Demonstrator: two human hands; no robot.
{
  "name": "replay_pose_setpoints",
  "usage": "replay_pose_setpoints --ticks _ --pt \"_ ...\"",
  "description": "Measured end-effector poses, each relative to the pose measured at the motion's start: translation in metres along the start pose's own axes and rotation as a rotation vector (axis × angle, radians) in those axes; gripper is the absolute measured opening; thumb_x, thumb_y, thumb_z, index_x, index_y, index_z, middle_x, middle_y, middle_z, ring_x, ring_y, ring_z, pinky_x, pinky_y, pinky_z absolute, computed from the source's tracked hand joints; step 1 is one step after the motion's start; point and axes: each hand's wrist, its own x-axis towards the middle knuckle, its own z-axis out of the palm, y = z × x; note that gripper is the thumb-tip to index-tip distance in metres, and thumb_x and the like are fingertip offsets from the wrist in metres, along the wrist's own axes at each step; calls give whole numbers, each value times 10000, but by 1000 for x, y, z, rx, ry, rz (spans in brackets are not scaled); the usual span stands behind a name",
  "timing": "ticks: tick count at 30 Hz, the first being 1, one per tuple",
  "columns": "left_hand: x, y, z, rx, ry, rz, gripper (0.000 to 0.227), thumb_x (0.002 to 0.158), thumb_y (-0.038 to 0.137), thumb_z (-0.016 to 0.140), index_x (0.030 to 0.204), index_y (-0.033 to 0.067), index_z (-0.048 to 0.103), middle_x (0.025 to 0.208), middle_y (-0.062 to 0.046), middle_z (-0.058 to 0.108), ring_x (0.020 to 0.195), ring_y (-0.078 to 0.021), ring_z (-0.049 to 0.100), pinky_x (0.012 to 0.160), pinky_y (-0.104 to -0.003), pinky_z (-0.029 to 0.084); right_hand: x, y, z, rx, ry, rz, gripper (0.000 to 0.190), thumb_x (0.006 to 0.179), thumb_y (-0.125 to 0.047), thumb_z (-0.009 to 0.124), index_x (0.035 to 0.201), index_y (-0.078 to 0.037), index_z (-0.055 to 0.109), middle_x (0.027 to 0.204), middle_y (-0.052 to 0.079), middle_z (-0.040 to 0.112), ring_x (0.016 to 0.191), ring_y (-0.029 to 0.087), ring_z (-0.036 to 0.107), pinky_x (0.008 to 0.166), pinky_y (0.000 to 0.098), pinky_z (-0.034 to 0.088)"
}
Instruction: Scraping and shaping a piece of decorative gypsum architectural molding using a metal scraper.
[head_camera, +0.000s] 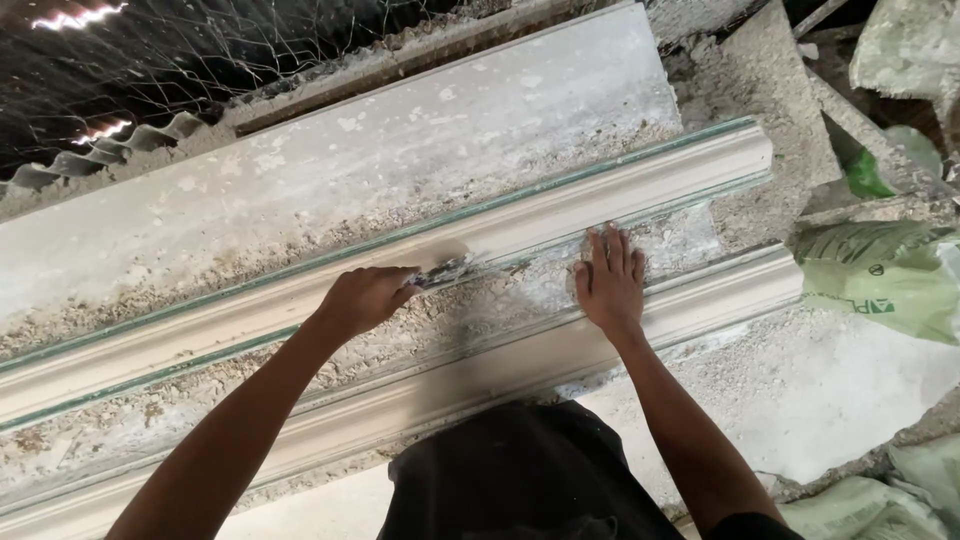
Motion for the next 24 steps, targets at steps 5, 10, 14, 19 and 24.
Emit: replay_pose_setpoints --ticks 5,10,14,19,24 --pt "34 -8 32 140 65 73 365 1054 411 443 1281 199 635 1077 -68 750 908 -405 747 819 -566 624 6 1 6 -32 101 -42 676 985 -466 486 1589 -173 404 1642 135 322 1521 349 315 1213 562 262" --pt "93 20 26 280 -8 167 314 984 370 503 1087 165 717 916 -84 761 833 -398 759 728 -567 617 7 -1 0 -70 171 -115 665 985 -446 491 1565 -125 437 1592 180 358 1482 393 362 1183 577 304" --pt "126 42 0 368 27 271 180 871 277 649 921 159 775 829 -86 768 808 -377 763 675 -580 608 4 2 2 -46 204 -139 688 934 -400 550 1559 -126 466 1588 180 379 1457 400 404 1171 583 331" --pt "63 64 -45 254 -51 288 200 887 299 650 947 148 768 869 -109 760 866 -391 750 742 -607 595 3 4 1 -50 252 -164 691 892 -352 581 1544 -137 502 1566 173 433 1430 379 457 1156 549 358" --pt "1 82 -106 80 -76 148 346 1015 278 540 1303 123 652 1033 -186 763 957 -446 740 826 -626 591 5 2 0 26 86 -85 654 989 -390 511 1596 -179 387 1647 125 268 1519 360 296 1233 555 212"
